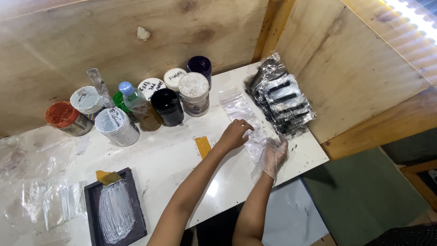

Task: Applying white ink to a screen frame, spreading it evenly with a spatula, and then using the screen to print on small cards.

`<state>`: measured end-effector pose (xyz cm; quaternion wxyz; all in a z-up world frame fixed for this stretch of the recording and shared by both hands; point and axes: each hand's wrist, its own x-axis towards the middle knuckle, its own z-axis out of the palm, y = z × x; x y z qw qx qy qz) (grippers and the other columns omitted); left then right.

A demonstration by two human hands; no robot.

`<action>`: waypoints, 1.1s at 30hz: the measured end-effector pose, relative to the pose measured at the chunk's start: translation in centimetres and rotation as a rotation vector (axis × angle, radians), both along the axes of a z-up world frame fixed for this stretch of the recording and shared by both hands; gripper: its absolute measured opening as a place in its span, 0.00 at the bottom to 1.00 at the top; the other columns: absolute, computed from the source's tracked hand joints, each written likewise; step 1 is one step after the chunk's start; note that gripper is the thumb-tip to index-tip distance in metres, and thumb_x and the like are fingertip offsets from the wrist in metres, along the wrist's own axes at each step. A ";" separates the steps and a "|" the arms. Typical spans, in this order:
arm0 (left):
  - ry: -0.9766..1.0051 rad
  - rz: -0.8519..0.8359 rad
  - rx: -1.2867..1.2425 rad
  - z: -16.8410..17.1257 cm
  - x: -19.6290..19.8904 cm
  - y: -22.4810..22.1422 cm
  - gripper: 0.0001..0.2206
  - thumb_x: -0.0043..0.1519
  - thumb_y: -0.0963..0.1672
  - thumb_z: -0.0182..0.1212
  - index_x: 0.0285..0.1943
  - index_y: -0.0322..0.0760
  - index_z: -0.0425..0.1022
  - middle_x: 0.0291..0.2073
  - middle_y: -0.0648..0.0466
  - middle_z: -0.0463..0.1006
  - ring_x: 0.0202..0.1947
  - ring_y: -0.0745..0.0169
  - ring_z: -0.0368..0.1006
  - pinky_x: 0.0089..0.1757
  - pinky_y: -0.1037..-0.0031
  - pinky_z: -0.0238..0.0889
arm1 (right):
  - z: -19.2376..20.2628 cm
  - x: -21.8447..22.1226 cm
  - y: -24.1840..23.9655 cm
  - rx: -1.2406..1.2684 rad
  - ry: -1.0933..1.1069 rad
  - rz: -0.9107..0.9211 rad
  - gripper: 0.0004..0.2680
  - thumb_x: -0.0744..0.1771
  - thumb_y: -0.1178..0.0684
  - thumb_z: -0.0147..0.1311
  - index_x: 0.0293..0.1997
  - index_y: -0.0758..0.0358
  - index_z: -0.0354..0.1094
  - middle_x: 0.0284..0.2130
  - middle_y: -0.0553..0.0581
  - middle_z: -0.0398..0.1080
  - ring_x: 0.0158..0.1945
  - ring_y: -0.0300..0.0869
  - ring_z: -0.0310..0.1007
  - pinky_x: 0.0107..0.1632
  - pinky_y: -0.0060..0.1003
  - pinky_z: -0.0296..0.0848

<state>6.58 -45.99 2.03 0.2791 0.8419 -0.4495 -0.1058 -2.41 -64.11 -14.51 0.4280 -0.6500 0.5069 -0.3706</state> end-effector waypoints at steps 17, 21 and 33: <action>-0.106 0.018 -0.014 -3.6 -1.2 -2.4 0.03 0.60 0.43 0.65 0.41 0.45 0.78 0.46 0.53 0.76 0.51 0.51 0.70 0.49 0.63 0.66 | -1.8 0.2 0.0 -0.103 0.085 -0.036 0.16 0.60 0.47 0.66 0.51 0.34 0.73 0.31 0.44 0.78 0.44 0.40 0.79 0.46 0.39 0.76; -0.085 -0.007 -0.004 -1.9 -3.6 0.1 0.02 0.62 0.43 0.65 0.41 0.44 0.78 0.49 0.52 0.75 0.53 0.52 0.69 0.50 0.63 0.65 | -2.3 0.1 0.1 -0.138 0.108 -0.057 0.15 0.60 0.47 0.66 0.51 0.33 0.74 0.30 0.42 0.77 0.42 0.39 0.79 0.46 0.38 0.75; 0.022 0.120 -0.166 -4.1 -7.8 1.2 0.02 0.61 0.41 0.65 0.40 0.41 0.80 0.46 0.50 0.76 0.50 0.53 0.70 0.48 0.66 0.65 | 6.9 -2.5 4.3 -0.184 0.228 -0.087 0.14 0.62 0.47 0.60 0.52 0.36 0.71 0.32 0.43 0.78 0.44 0.45 0.79 0.47 0.45 0.77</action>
